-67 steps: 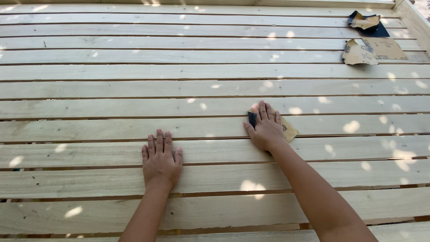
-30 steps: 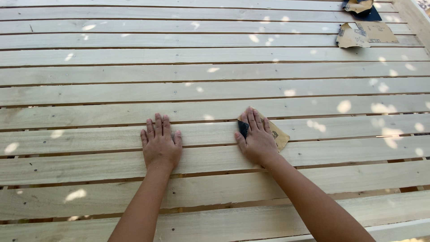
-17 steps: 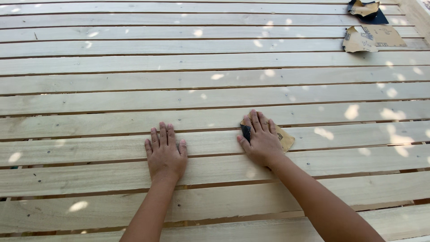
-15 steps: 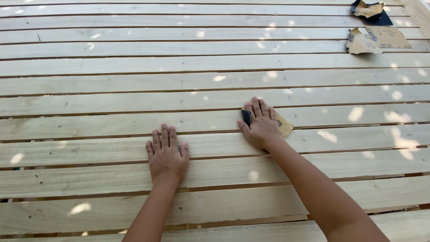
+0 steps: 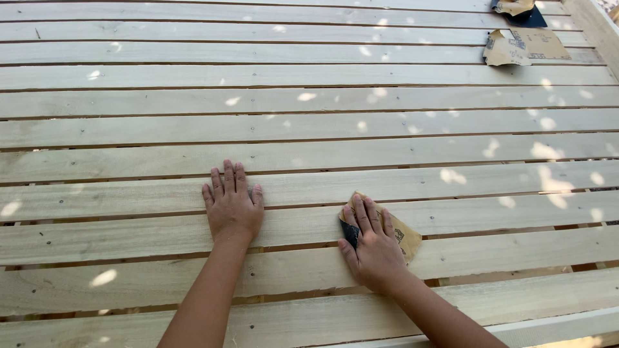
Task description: The person sands a slatted wooden surface outdoors, holding a piece of sandpaper in one hand and rubbing it back and forth along the wooden slats while the other hand rests on the surface for support. They work across different sections of the slats throughout the episode.
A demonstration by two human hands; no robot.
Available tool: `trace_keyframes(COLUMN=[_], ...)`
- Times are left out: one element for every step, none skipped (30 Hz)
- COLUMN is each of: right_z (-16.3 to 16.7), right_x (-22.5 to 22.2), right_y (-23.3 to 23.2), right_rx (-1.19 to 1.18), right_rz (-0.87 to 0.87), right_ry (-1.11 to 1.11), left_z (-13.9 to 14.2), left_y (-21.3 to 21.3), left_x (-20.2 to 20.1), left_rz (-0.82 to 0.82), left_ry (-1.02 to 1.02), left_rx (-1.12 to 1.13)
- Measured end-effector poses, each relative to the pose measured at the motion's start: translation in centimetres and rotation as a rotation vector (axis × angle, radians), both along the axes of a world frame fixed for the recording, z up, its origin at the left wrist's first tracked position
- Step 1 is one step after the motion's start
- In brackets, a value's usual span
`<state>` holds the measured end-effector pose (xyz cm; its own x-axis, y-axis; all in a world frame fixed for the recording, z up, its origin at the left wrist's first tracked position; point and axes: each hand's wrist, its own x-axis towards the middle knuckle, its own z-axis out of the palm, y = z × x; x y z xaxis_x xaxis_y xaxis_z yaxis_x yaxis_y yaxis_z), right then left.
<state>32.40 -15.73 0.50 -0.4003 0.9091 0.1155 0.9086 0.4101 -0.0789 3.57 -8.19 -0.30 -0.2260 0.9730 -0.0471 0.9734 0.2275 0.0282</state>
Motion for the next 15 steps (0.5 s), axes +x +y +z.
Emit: trace_keyframes(right_z=[-0.2, -0.3, -0.5, -0.6, -0.7, -0.7, -0.6, -0.5, -0.2, 0.2, 0.7, 1.2, 1.8, 2.2, 2.5], right_x=[0.1, 0.3, 0.2, 0.1, -0.2, -0.5, -0.9, -1.4, -2.0, -2.7, -3.3, -4.0, -4.6, -5.2, -5.6], right_y=[-1.7, -2.5, -2.5, -1.7, -0.3, 1.6, 4.2, 6.8, 9.3, 11.9, 14.4, 16.8, 18.9, 20.5, 21.8], right_rx=[0.027, 0.054, 0.064, 0.081, 0.1, -0.021, -0.145, -0.268, -0.267, -0.265, -0.262, -0.261, -0.244, -0.225, -0.228], right_rz=[0.022, 0.045, 0.039, 0.037, 0.035, -0.012, -0.062, -0.112, -0.131, -0.151, -0.176, -0.2, -0.223, -0.246, -0.258], right_ry=[-0.01, -0.021, -0.024, -0.022, -0.018, -0.033, -0.048, -0.061, -0.071, -0.08, -0.046, -0.014, 0.005, 0.024, 0.012], left_z=[-0.1, -0.3, -0.4, -0.4, -0.4, -0.4, -0.4, -0.3, -0.2, -0.1, 0.0, 0.1, 0.3, 0.4, 0.5], left_y=[0.0, -0.2, -0.2, -0.3, -0.4, -0.5, -0.6, -0.7, -0.8, -0.8, -0.9, -0.9, -0.9, -0.9, -0.9], left_x=[-0.1, 0.0, 0.0, 0.0, 0.0, 0.1, 0.2, 0.3, 0.3, 0.3, 0.4, 0.4, 0.5, 0.5, 0.6], left_rz=[-0.004, -0.008, -0.01, -0.013, -0.014, -0.013, -0.012, -0.012, -0.011, -0.015, -0.019, -0.021, -0.019, -0.017, -0.016], left_ry=[0.008, 0.015, 0.024, 0.03, 0.039, 0.044, 0.033, 0.023, 0.014, 0.01, 0.004, -0.004, -0.01, -0.016, -0.023], left_rx=[0.009, 0.018, 0.029, 0.032, 0.037, 0.041, 0.033, 0.025, 0.022, 0.018, 0.011, 0.003, -0.002, -0.005, -0.007])
